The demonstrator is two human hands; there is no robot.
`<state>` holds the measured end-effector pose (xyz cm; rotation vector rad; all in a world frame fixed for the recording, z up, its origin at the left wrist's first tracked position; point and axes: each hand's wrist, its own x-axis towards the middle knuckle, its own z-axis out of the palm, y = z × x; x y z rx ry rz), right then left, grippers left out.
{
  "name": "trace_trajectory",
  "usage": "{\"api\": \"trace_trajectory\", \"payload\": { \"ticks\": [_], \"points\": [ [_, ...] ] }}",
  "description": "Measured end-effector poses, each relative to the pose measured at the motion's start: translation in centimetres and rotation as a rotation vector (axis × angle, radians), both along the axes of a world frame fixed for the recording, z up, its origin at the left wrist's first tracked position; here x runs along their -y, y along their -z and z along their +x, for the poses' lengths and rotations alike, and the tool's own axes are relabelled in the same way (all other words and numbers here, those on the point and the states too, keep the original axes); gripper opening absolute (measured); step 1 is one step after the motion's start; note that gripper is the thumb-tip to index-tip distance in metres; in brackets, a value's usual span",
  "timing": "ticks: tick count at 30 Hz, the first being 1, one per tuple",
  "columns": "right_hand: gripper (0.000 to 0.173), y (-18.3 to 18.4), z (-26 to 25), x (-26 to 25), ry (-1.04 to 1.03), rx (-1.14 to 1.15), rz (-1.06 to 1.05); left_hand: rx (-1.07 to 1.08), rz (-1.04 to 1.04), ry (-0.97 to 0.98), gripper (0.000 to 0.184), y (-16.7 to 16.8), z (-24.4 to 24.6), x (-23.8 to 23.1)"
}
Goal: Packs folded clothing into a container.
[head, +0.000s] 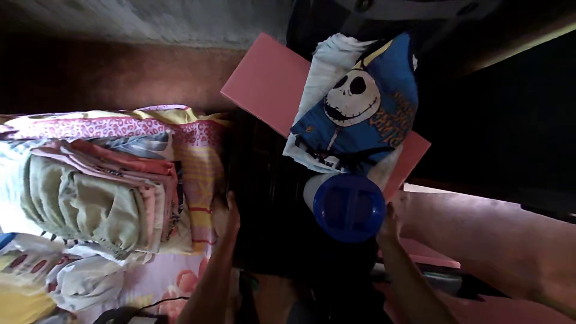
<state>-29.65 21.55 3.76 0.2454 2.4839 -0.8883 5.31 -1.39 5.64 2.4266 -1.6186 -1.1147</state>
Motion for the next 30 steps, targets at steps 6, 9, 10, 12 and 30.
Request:
{"api": "trace_trajectory", "payload": {
  "ticks": [6,9,10,12,30],
  "points": [
    [0.061,-0.6,-1.4,0.8,-0.096,-0.027,0.077,-0.134,0.06,0.109,0.072,1.0,0.8,-1.5],
    [0.063,-1.1,-1.6,1.5,-0.108,-0.003,0.149,-0.233,0.097,0.134,0.076,1.2,1.6,-1.9],
    [0.066,-1.3,-1.6,1.6,-0.127,0.013,0.194,-0.264,0.124,0.137,0.079,1.3,2.0,-2.2],
    [0.066,-2.1,-1.9,1.6,-0.179,0.034,0.259,-0.276,0.181,0.119,0.084,1.4,2.7,-2.9],
    [0.075,0.4,7.9,-9.4,-0.165,0.16,0.168,-0.254,0.309,-0.075,0.084,2.3,6.4,-10.3]
  ]
}}
